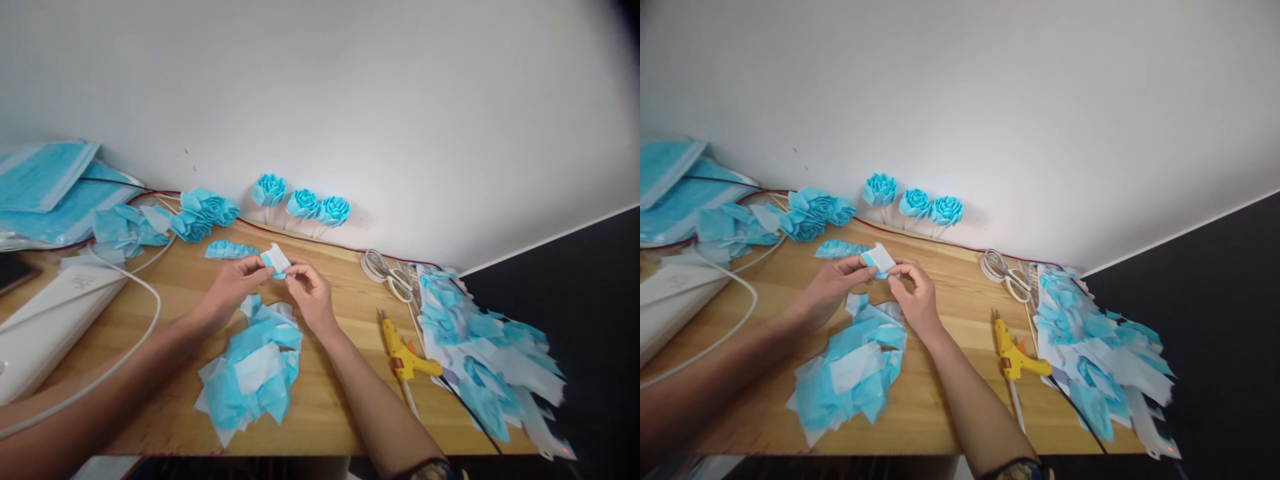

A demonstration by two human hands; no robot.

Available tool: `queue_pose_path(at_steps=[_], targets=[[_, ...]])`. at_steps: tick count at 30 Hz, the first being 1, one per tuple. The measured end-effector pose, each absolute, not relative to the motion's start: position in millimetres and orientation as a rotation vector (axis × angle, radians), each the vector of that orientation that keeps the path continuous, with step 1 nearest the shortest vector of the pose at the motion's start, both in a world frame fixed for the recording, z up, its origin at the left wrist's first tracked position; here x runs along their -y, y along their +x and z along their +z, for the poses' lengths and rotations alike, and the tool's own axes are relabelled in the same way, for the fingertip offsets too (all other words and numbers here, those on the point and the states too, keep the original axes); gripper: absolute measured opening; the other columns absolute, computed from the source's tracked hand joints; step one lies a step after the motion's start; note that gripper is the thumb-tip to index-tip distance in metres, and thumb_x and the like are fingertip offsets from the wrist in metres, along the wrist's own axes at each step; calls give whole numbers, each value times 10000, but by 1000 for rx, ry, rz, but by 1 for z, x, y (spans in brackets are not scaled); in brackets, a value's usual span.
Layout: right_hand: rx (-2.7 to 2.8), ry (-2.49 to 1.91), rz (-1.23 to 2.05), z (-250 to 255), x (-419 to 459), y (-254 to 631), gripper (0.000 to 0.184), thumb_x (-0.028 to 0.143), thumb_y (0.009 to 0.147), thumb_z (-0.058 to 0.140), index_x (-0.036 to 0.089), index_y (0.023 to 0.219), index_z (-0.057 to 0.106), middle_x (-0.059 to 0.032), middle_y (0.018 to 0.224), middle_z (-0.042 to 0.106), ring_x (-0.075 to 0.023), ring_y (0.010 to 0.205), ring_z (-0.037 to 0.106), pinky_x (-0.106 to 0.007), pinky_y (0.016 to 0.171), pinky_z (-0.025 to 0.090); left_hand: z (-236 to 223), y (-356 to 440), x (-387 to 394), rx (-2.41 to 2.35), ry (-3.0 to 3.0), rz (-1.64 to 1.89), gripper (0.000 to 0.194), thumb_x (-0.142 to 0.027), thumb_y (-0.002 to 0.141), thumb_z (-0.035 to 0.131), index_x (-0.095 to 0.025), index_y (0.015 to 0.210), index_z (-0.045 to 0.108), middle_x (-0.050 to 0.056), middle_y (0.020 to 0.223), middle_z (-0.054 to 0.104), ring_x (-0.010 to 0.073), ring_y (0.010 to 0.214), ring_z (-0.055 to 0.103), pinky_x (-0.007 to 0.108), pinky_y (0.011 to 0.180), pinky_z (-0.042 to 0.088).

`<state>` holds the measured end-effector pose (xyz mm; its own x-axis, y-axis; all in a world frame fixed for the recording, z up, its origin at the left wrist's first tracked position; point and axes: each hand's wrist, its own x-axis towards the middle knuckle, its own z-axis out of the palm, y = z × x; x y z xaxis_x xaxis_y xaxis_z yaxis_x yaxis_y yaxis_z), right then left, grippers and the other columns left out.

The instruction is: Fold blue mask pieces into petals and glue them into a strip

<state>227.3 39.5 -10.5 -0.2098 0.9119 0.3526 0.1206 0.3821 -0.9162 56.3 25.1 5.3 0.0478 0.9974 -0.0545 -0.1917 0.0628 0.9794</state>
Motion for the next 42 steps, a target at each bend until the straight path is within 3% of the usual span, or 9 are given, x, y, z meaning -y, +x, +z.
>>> queue_pose_path(at_steps=[5, 10, 17, 26, 30, 36, 42], targets=[[1544, -1005, 1012, -14, -40, 228, 118, 322, 840, 642, 216, 890, 651, -6, 868, 683, -152, 808, 622, -284, 801, 495, 9, 58, -25, -1108, 1059, 1216, 177, -366, 754, 727, -197, 804, 727, -2, 774, 684, 161, 748, 572, 282, 729, 420], [1457, -985, 1043, -13, -40, 226, 141, 306, 834, 656, 214, 937, 628, -2, 862, 658, -142, 805, 616, -273, 776, 490, 6, 58, -25, -1043, 1143, 1161, 318, -393, 760, 746, -198, 1009, 727, 48, 1006, 742, 231, 956, 649, 334, 854, 469], [1442, -968, 1103, -10, -39, 225, 333, 273, 835, 638, 234, 1161, 580, -3, 897, 702, -151, 840, 656, -284, 799, 516, 4, 59, -26, -1081, 1174, 1166, 362, -374, 737, 759, -165, 1028, 711, 75, 1045, 748, 251, 972, 669, 368, 886, 483], [1478, -967, 1084, -5, -36, 228, 312, 371, 920, 554, 238, 1198, 604, -1, 879, 685, -149, 807, 641, -279, 756, 514, 14, 60, -24, -1158, 1056, 1166, 339, -383, 700, 774, -158, 951, 740, 67, 980, 770, 254, 919, 671, 343, 824, 476], [1498, -931, 1098, -4, -36, 230, 342, 397, 926, 543, 237, 1225, 585, -30, 971, 703, -173, 904, 664, -309, 830, 530, 14, 60, -23, -1163, 1053, 1170, 320, -378, 698, 772, -168, 937, 744, 56, 957, 770, 249, 892, 671, 334, 797, 472], [1632, -890, 984, -9, -39, 226, 469, 292, 832, 653, 240, 1285, 545, -53, 1070, 674, -178, 983, 647, -322, 889, 533, 10, 60, -25, -1145, 1125, 1174, 294, -365, 716, 738, -166, 932, 749, 47, 914, 760, 236, 850, 663, 327, 781, 469], [1678, -974, 849, -11, -39, 227, 421, 204, 823, 614, 239, 1242, 586, -13, 915, 632, -148, 850, 607, -303, 851, 523, 5, 59, -25, -1232, 1281, 1161, 226, -355, 734, 718, -174, 869, 726, -2, 735, 682, 180, 681, 592, 284, 650, 423]])
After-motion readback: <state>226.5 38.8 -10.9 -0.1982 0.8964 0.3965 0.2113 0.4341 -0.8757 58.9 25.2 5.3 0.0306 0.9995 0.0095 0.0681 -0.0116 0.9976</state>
